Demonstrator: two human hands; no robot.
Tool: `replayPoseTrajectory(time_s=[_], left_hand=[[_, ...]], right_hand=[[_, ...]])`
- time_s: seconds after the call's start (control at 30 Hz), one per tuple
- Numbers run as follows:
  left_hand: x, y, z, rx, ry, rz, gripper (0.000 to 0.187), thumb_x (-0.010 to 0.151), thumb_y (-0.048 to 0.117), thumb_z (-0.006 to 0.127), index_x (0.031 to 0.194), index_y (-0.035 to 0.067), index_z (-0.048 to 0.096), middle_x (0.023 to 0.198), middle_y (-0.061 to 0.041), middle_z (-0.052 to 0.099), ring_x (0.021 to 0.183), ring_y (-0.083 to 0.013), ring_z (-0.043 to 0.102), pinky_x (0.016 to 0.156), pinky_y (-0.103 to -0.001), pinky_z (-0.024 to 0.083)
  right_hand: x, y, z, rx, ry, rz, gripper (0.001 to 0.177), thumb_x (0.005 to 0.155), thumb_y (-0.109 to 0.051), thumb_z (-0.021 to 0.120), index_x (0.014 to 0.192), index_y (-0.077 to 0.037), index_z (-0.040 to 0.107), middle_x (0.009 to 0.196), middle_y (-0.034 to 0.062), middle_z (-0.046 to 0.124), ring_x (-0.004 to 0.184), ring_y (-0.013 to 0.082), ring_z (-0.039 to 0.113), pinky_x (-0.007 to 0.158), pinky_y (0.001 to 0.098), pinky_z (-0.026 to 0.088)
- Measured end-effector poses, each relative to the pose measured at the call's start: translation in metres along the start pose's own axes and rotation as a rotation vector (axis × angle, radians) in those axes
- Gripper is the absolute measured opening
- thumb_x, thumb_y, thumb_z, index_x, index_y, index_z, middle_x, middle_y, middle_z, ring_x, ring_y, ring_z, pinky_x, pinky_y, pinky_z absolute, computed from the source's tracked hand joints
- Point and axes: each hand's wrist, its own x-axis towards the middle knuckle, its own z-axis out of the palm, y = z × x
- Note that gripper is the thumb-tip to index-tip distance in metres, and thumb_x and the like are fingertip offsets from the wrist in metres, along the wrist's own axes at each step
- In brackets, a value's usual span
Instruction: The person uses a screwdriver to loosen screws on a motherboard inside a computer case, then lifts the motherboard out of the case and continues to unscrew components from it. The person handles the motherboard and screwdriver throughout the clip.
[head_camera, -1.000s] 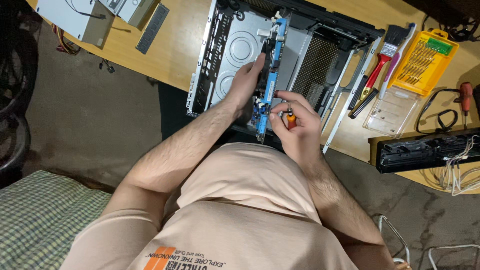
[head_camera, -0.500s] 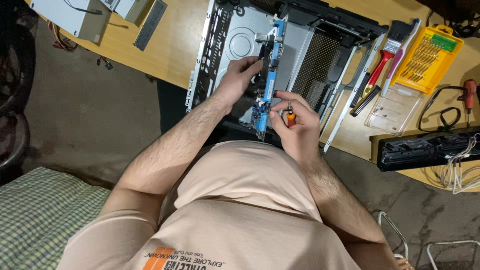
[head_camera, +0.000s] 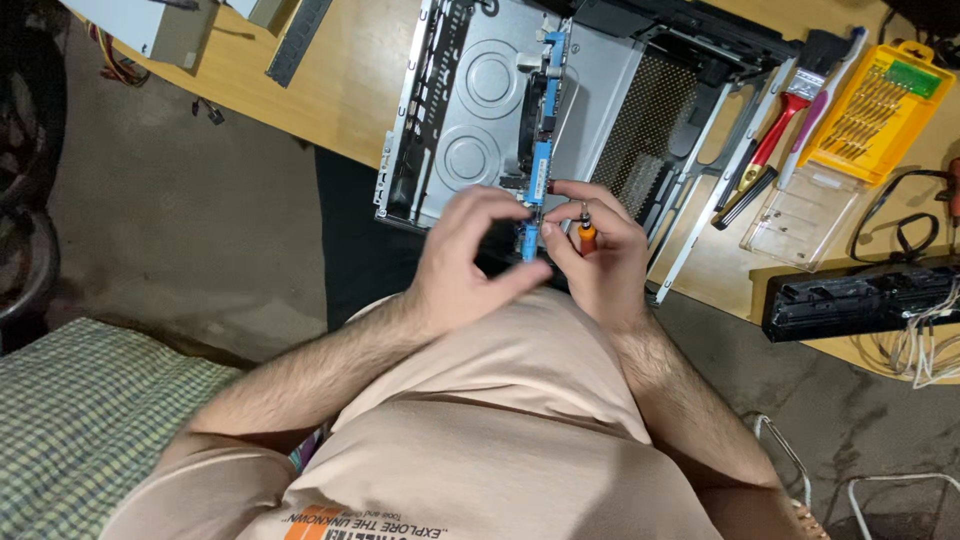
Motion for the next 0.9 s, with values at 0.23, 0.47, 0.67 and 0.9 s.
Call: replayPoseTrajectory(time_s=[0.23, 0.47, 0.67, 0.9], left_hand=[[-0.003, 0.010, -0.002, 0.065, -0.028, -0.011, 0.068, 0.094, 0.038, 0.110, 0.145, 0.010, 0.075, 0.134, -0.010, 0.072, 0.120, -0.0354, 0.083, 0.102, -0.052, 0.072], [-0.010, 0.010, 0.000, 0.061, -0.039, -0.047, 0.060, 0.096, 0.014, 0.102, 0.151, 0.006, 0.078, 0.134, -0.008, 0.071, 0.111, -0.0297, 0.085, 0.090, -0.042, 0.079], [-0.013, 0.011, 0.000, 0.053, -0.022, -0.048, 0.053, 0.099, 0.008, 0.097, 0.149, 0.003, 0.080, 0.126, -0.011, 0.074, 0.098, -0.0305, 0.088, 0.080, -0.041, 0.080], [-0.013, 0.008, 0.002, 0.100, -0.033, -0.023, 0.053, 0.101, 0.013, 0.097, 0.151, 0.005, 0.080, 0.126, -0.011, 0.076, 0.098, -0.0326, 0.090, 0.079, -0.045, 0.080]], right_hand=[[0.000, 0.002, 0.001, 0.015, -0.007, -0.017, 0.014, 0.109, 0.015, 0.082, 0.115, 0.003, 0.086, 0.139, 0.0257, 0.082, 0.058, 0.0095, 0.053, 0.060, 0.0304, 0.046], [0.000, 0.013, -0.002, 0.060, 0.009, 0.027, 0.010, 0.110, 0.012, 0.084, 0.116, 0.005, 0.087, 0.139, 0.0251, 0.082, 0.065, 0.0054, 0.053, 0.063, 0.0294, 0.045], [0.001, 0.004, -0.001, 0.091, 0.002, 0.090, 0.013, 0.117, -0.001, 0.075, 0.110, 0.003, 0.085, 0.140, 0.0234, 0.081, 0.055, 0.0097, 0.063, 0.060, 0.0273, 0.050], [0.002, 0.017, -0.003, -0.051, -0.007, 0.034, 0.009, 0.112, 0.003, 0.081, 0.106, 0.004, 0.087, 0.141, 0.0277, 0.080, 0.077, 0.0147, 0.070, 0.064, 0.0314, 0.050]])
